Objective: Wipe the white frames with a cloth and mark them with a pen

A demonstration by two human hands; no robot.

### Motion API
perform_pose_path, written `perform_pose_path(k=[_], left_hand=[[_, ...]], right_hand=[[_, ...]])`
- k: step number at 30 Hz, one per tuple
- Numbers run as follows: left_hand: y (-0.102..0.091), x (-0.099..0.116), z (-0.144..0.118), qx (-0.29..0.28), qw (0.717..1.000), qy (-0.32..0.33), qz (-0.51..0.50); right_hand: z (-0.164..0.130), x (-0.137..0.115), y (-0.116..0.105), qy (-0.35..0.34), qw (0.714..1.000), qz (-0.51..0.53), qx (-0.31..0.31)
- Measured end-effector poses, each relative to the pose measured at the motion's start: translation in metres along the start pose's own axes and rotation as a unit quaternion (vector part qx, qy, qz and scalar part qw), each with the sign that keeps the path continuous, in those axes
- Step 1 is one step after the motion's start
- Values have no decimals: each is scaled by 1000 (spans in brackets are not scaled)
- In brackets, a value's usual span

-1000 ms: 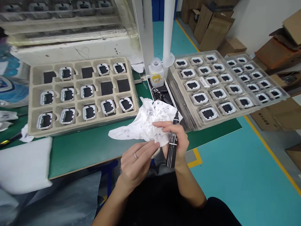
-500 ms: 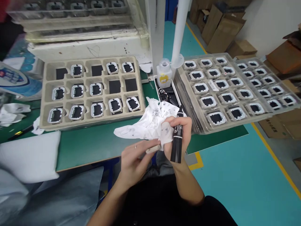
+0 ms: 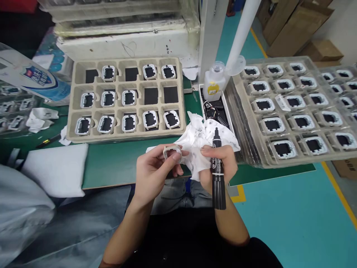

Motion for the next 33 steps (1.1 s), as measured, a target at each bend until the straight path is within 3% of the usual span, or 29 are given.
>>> perform_pose_path(k=[3,17,33], left_hand=[[-2,-2,3,-2,1000,-3,5],[-6,-6,5,-10,997,39,61],[-13,-9,2,-23,976,100,194]], right_hand=[[8,-14,0,-40,999,-35,9],[18,-15,14,-31,991,16,-132],[19,-14,11,19,986,8,-168]])
Point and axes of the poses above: each hand's wrist, its own z-axis towards the middle knuckle, its own y-axis out of the palm, x = y × z, the point moved 3 cm from there along z, towards the middle knuckle, and after that the axes turned 4 degrees about y, right-handed, at the moved point
